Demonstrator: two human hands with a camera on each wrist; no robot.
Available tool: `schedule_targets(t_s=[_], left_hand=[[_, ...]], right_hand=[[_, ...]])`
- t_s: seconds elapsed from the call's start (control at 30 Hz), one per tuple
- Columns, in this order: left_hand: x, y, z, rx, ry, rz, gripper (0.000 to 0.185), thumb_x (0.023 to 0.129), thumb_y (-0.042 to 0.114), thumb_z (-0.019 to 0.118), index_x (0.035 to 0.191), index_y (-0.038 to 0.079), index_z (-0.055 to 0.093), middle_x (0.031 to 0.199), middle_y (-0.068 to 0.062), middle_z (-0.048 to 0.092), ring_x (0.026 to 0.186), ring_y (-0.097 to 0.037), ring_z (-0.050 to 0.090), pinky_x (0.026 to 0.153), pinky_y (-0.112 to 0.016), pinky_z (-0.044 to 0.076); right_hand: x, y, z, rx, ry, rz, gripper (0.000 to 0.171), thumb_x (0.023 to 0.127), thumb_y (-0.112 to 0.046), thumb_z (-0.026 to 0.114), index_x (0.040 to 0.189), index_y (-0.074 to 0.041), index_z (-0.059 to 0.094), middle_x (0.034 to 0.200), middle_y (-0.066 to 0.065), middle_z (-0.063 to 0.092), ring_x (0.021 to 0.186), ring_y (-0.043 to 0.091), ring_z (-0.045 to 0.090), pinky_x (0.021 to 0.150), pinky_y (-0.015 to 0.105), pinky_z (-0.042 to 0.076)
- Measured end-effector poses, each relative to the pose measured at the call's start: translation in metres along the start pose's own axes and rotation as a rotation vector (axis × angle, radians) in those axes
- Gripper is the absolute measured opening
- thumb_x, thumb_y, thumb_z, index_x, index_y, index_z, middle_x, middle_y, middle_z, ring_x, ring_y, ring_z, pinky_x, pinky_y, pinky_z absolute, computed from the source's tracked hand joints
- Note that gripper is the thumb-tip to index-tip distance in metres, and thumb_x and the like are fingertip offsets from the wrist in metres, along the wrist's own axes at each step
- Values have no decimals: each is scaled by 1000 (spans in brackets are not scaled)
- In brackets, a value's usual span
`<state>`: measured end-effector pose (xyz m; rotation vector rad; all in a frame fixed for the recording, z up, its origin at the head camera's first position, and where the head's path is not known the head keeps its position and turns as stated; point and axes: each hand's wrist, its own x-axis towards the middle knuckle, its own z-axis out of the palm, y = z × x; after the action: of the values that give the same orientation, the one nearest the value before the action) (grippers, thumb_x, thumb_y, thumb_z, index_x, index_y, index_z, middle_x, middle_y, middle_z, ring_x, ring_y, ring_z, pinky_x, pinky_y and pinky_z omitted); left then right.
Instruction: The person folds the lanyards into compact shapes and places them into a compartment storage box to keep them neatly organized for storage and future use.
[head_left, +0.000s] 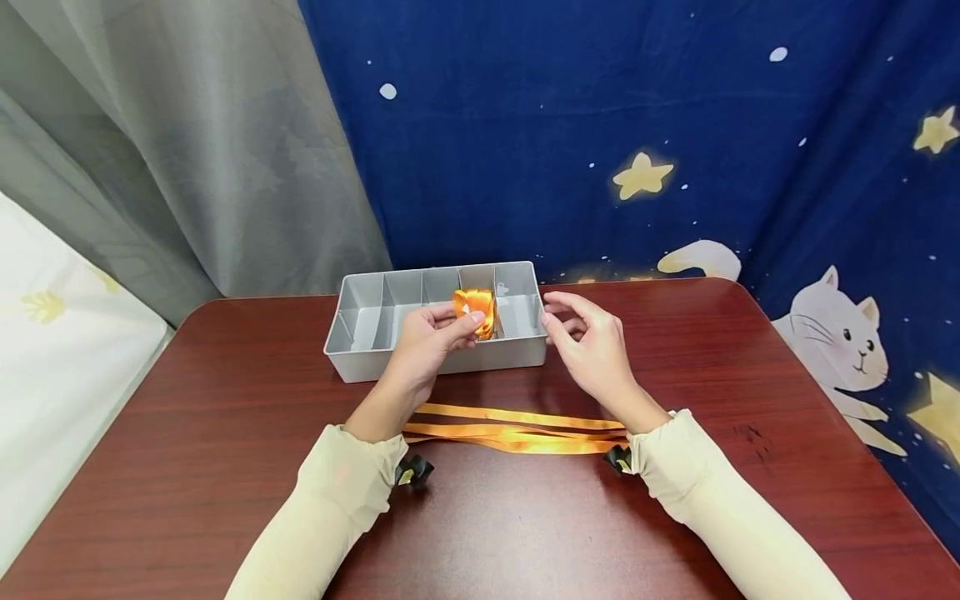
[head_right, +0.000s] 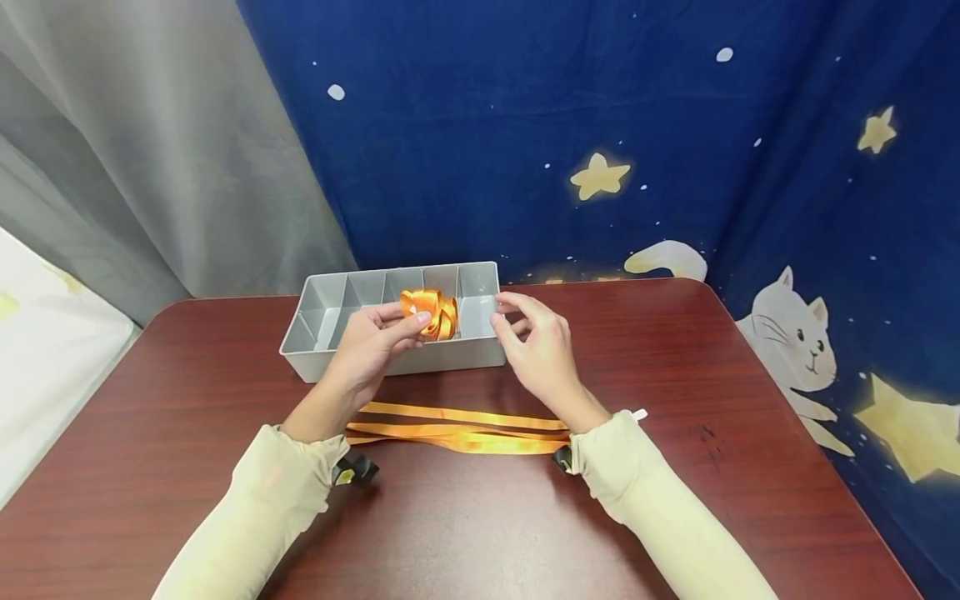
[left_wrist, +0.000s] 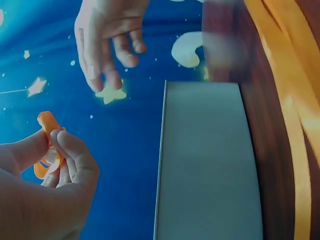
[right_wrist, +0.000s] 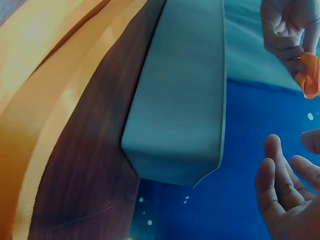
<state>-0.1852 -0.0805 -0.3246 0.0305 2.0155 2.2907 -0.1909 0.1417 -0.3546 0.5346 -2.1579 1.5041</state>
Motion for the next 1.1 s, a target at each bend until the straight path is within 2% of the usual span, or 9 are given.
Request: schedule_targets(t_s=[0.2, 0.37, 0.53, 0.7, 0.77, 0.87, 0.97, 1.1], left_hand=[[5, 5, -6, -20, 52, -21, 35, 90, 11, 74, 117, -7, 63, 88, -3, 70, 66, -12, 64, 75, -25, 57], [11, 6, -13, -54, 96, -35, 35, 90, 11, 74, 117, -7, 62, 91, -3, 67, 68, -10, 63, 72, -21, 56], [17, 6, -20, -10, 149, -32, 34, 90, 12, 74, 116, -7, 63, 88, -2, 67, 69, -9, 65, 72, -22, 56], [22, 4, -26, 69, 178, -28, 34, 90, 14, 74, 116, -7, 65, 83, 0, 69, 68, -8, 65, 73, -24, 57], [25, 3, -28, 100, 188, -24, 34, 90, 14, 75, 116, -6, 66, 81, 1, 69, 67, -8, 66, 72, -24, 57], [29, 2, -30, 138, 208, -10, 34, 89, 14, 76, 115, -7, 67, 77, 1, 69, 64, -7, 65, 68, -22, 57], [32, 1, -31, 184, 232, 4, 34, 89, 13, 76, 115, -8, 67, 78, -2, 70, 62, -7, 64, 64, -19, 55], [35, -2, -32, 344, 270, 36, 32, 90, 15, 75, 114, -5, 69, 86, -11, 72, 66, -12, 65, 61, -18, 53]], right_hand=[[4, 9, 0, -114, -8, 23, 30, 91, -12, 73, 120, -4, 69, 107, 14, 70, 63, 22, 69, 57, 18, 48], [5, 17, 1, -233, -71, 82, 35, 92, -18, 71, 125, -7, 67, 114, 12, 67, 65, 21, 68, 59, 28, 48], [5, 21, 3, -301, -135, 130, 40, 93, -23, 70, 130, -8, 65, 118, 11, 65, 67, 22, 69, 67, 39, 50], [6, 25, 5, -320, -173, 166, 45, 94, -23, 68, 136, -9, 60, 125, 14, 63, 65, 20, 68, 69, 41, 50], [6, 26, 6, -319, -193, 189, 47, 95, -23, 67, 139, -9, 58, 117, 14, 67, 62, 17, 68, 68, 40, 49], [6, 27, 7, -324, -245, 230, 50, 96, -24, 66, 142, -9, 54, 90, 9, 73, 55, 13, 65, 65, 37, 47], [5, 27, 8, -332, -285, 260, 53, 96, -26, 65, 144, -9, 52, 65, 8, 70, 52, 12, 63, 63, 37, 45], [5, 27, 9, -336, -294, 282, 54, 95, -28, 66, 144, -9, 53, 63, 8, 70, 51, 11, 63, 63, 37, 45]])
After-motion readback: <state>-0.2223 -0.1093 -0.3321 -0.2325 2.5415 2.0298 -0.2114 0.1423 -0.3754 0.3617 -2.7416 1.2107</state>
